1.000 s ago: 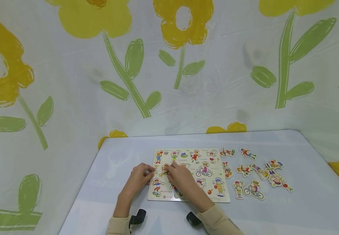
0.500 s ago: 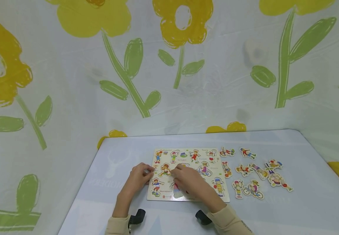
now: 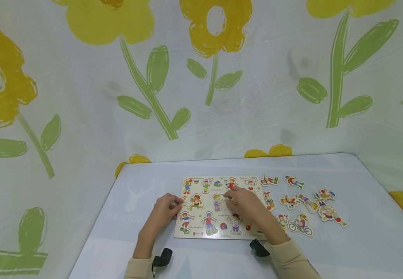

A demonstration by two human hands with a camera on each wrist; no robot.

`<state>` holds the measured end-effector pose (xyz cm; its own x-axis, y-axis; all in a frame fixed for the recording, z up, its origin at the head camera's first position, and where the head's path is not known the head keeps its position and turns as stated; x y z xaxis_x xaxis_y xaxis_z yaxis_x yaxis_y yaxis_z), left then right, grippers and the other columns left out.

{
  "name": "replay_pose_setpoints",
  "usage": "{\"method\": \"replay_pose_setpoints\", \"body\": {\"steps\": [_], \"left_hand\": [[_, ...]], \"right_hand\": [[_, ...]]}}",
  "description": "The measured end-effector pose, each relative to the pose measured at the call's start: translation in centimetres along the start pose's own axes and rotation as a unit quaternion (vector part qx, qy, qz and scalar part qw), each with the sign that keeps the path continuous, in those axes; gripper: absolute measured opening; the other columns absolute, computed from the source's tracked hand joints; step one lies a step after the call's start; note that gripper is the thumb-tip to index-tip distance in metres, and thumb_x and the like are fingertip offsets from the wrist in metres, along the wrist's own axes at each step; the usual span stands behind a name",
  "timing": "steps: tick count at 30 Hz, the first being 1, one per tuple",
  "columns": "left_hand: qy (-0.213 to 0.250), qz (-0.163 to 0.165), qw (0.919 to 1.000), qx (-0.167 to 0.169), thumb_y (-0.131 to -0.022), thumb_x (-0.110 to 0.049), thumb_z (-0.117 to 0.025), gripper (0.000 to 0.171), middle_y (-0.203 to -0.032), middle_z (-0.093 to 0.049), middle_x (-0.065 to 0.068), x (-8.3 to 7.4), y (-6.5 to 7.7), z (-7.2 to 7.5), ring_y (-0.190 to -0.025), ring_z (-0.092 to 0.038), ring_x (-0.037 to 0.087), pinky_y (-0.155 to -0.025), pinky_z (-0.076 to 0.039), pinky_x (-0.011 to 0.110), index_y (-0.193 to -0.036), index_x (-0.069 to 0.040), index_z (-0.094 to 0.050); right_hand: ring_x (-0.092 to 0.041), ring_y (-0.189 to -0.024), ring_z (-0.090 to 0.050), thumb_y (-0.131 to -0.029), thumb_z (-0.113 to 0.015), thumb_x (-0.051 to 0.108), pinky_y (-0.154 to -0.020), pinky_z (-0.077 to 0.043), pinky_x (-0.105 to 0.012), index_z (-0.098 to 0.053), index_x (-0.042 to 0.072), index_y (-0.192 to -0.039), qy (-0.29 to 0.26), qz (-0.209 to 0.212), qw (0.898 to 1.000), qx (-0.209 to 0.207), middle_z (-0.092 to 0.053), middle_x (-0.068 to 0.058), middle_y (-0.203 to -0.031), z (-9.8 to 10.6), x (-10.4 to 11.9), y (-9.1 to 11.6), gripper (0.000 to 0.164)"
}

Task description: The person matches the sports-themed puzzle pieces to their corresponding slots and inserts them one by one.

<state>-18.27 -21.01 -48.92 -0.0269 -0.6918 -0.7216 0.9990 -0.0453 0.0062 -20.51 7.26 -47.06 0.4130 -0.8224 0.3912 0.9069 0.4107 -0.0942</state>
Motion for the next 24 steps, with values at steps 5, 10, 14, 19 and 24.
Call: {"method": "replay_pose_setpoints", "body": {"steps": [5, 10, 14, 19, 24], "left_hand": [[-0.005, 0.001, 1.0, -0.004, -0.088, -0.006, -0.071, 0.015, -0.097, -0.062, 0.006, -0.1, -0.1, 0.0, -0.074, -0.061, 0.011, -0.056, -0.051, 0.017, -0.103, -0.005, -0.071], [-0.006, 0.003, 1.0, -0.006, -0.088, -0.007, -0.071, 0.015, -0.097, -0.062, 0.006, 0.0, -0.1, 0.0, -0.074, -0.06, 0.011, -0.055, -0.051, 0.018, -0.103, -0.006, -0.071], [-0.008, 0.008, 0.9999, -0.008, -0.088, -0.007, -0.071, 0.014, -0.097, -0.062, 0.006, 0.2, -0.1, 0.0, -0.074, -0.06, 0.011, -0.055, -0.051, 0.017, -0.103, -0.007, -0.071], [-0.002, 0.006, 1.0, -0.005, -0.089, -0.007, -0.07, 0.014, -0.097, -0.061, 0.006, 0.2, 0.0, -0.1, -0.074, -0.061, 0.011, -0.055, -0.051, 0.017, -0.103, -0.006, -0.071], [-0.002, 0.005, 1.0, -0.005, -0.089, -0.007, -0.07, 0.014, -0.096, -0.061, 0.005, 0.1, 0.0, -0.3, -0.073, -0.06, 0.01, -0.055, -0.051, 0.017, -0.103, -0.006, -0.071]], "right_hand": [[-0.01, -0.085, -0.061, -0.088, -0.073, 0.023, -0.079, -0.053, -0.033, -0.072, 0.017, -0.11, 0.0, -0.016, 1.0, -0.001, -0.066, 0.007, -0.096, 1.1, -2.1, 0.5, 0.022], [-0.012, -0.087, -0.062, -0.088, -0.073, 0.025, -0.081, -0.053, -0.035, -0.072, 0.017, -0.111, 0.013, -0.023, 1.0, -0.001, -0.068, 0.005, -0.1, 1.7, -4.0, 1.2, 0.024], [-0.01, -0.08, -0.058, -0.09, -0.071, 0.024, -0.075, -0.051, -0.033, -0.072, 0.016, -0.111, 0.004, -0.025, 1.0, 0.003, -0.067, 0.005, -0.097, 2.2, -5.1, 1.6, 0.023], [-0.012, -0.082, -0.056, -0.089, -0.07, 0.023, -0.078, -0.051, -0.035, -0.072, 0.015, -0.111, -0.012, -0.053, 0.998, 0.005, -0.067, 0.004, -0.096, 2.9, -6.3, 1.9, 0.023], [-0.012, -0.078, -0.053, -0.089, -0.071, 0.02, -0.071, -0.047, -0.03, -0.072, 0.013, -0.113, -0.024, -0.066, 0.998, 0.006, -0.067, 0.002, -0.096, 3.4, -7.4, 2.4, 0.025]]}}
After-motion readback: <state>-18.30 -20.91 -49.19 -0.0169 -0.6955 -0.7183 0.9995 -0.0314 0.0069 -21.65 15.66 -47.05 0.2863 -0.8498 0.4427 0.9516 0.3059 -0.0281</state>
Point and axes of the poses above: each hand's wrist, its own y-axis away from the middle knuckle, its own z-axis out of the back of the hand, x = y × z, the point moved 2 cm from there along -y, towards the middle knuckle
